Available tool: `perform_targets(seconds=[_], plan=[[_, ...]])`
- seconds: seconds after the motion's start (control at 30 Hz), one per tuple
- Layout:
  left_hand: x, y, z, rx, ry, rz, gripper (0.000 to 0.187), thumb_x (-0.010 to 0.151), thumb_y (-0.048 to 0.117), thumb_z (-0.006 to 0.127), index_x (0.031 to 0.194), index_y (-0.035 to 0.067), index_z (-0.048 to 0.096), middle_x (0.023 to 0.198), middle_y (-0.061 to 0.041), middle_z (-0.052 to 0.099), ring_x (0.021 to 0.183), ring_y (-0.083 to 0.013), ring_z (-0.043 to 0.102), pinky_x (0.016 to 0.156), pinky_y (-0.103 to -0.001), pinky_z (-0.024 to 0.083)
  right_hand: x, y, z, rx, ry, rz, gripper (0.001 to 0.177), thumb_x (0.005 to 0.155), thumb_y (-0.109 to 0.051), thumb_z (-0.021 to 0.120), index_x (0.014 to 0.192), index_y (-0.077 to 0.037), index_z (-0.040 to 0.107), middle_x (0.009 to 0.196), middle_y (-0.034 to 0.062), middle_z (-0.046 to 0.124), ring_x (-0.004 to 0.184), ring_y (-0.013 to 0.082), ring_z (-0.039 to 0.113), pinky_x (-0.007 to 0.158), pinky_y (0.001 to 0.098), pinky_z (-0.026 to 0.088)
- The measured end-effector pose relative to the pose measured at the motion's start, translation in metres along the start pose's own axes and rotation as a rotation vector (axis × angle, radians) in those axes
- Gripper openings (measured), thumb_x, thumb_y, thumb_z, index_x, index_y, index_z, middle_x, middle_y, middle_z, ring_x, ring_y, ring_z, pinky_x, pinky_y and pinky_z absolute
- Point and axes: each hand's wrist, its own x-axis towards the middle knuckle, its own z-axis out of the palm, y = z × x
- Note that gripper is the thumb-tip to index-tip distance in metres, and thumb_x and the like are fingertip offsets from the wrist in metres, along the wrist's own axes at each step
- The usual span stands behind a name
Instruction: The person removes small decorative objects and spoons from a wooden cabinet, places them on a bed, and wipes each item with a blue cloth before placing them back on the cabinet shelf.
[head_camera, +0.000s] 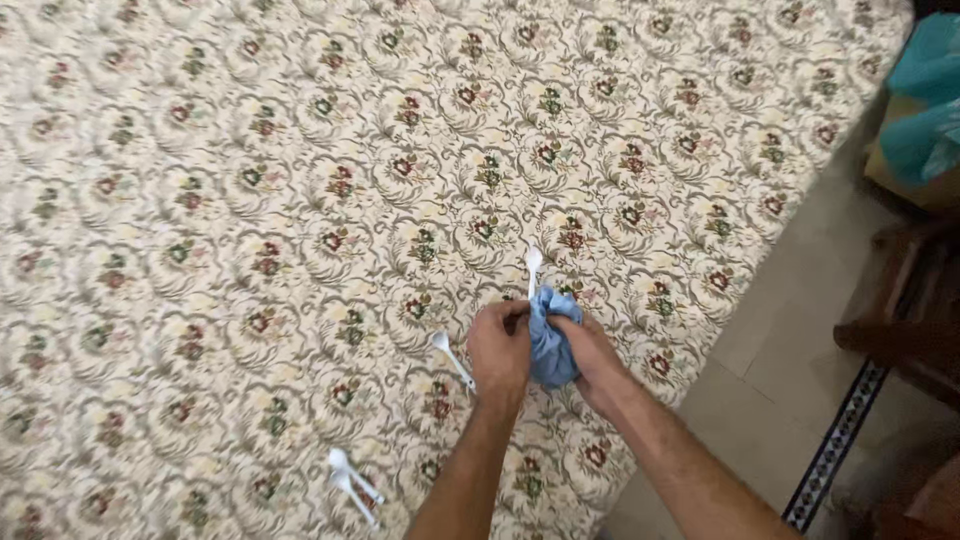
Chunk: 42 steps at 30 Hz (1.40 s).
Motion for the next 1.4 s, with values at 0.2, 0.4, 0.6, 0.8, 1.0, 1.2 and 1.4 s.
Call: perform_targets(seconds=[0.2, 0.4, 0.6, 0.8, 1.0, 1.2, 1.4], plan=[[0.035, -0.020, 0.036, 0.024, -0.018, -0.061, 0.018, 0.087, 0.003, 0.071, 0.103, 0.001, 0.077, 0.095, -0.015, 0.078, 0.084, -0.0246, 0.077, 0.081, -0.034, 0.059, 0.044, -0.005, -0.010, -0.237, 0.100, -0.077, 0.024, 0.097, -0.018, 0.063, 0.114, -0.004, 0.073, 0.098, 0.0061, 0.076, 0.083, 0.0149, 0.070, 0.076, 0.0316, 0.057], [0.003, -0.020, 0.006, 0.207, 0.138, 0.115, 0.018, 0.092, 0.011, 0.067, 0.107, 0.001, 0.068, 0.101, -0.014, 0.069, 0.088, -0.0279, 0.069, 0.078, -0.041, 0.056, 0.003, -0.009, 0.007, -0.491, 0.242, -0.312, 0.028, 0.094, -0.018, 0.064, 0.118, -0.004, 0.069, 0.099, 0.0049, 0.074, 0.085, 0.0133, 0.071, 0.076, 0.0326, 0.058], [-0.037, -0.018, -0.045, 0.301, 0.266, -0.420, 0.031, 0.093, 0.035, 0.070, 0.107, 0.007, 0.066, 0.095, -0.008, 0.069, 0.080, -0.0241, 0.069, 0.072, -0.041, 0.055, -0.029, 0.007, 0.034, -0.583, 0.364, -0.305, 0.054, 0.092, -0.019, 0.064, 0.140, -0.009, 0.040, 0.107, 0.0107, 0.069, 0.081, 0.0205, 0.073, 0.068, 0.0367, 0.063], [-0.042, -0.038, -0.049, 0.333, 0.253, -0.491, 0.028, 0.083, 0.033, 0.078, 0.094, 0.007, 0.076, 0.085, -0.009, 0.075, 0.078, -0.0277, 0.069, 0.073, -0.045, 0.054, -0.033, 0.032, 0.046, -0.597, 0.036, -0.551, 0.055, 0.091, -0.022, 0.070, 0.136, -0.004, 0.044, 0.118, 0.0130, 0.070, 0.108, 0.0220, 0.070, 0.094, 0.0448, 0.056], [-0.049, -0.007, -0.064, 0.050, 0.198, -0.237, 0.017, 0.084, 0.014, 0.074, 0.098, 0.005, 0.077, 0.088, -0.007, 0.079, 0.075, -0.0195, 0.076, 0.075, -0.036, 0.060, -0.071, -0.001, 0.064, -0.288, 0.076, -0.208, 0.055, 0.089, -0.036, 0.068, 0.137, -0.016, 0.051, 0.117, 0.0035, 0.069, 0.104, 0.0168, 0.069, 0.090, 0.0369, 0.056], [-0.072, 0.064, -0.112, -0.026, 0.030, -0.091, 0.013, 0.083, 0.002, 0.070, 0.096, -0.001, 0.073, 0.078, -0.010, 0.076, 0.069, -0.0184, 0.071, 0.066, -0.034, 0.057, -0.102, -0.045, 0.086, -0.508, -0.119, -0.510, 0.038, 0.088, -0.037, 0.074, 0.108, -0.005, 0.076, 0.088, 0.0035, 0.078, 0.076, 0.0151, 0.070, 0.068, 0.0326, 0.056], [-0.088, 0.113, -0.166, -0.088, -0.075, 0.065, 0.010, 0.083, 0.008, 0.076, 0.090, 0.001, 0.074, 0.077, -0.007, 0.077, 0.069, -0.0142, 0.072, 0.066, -0.031, 0.058, -0.132, -0.106, 0.103, -0.988, -0.273, -0.751, 0.027, 0.088, -0.023, 0.069, 0.105, -0.005, 0.077, 0.078, 0.0055, 0.078, 0.070, 0.0159, 0.073, 0.064, 0.0347, 0.057]])
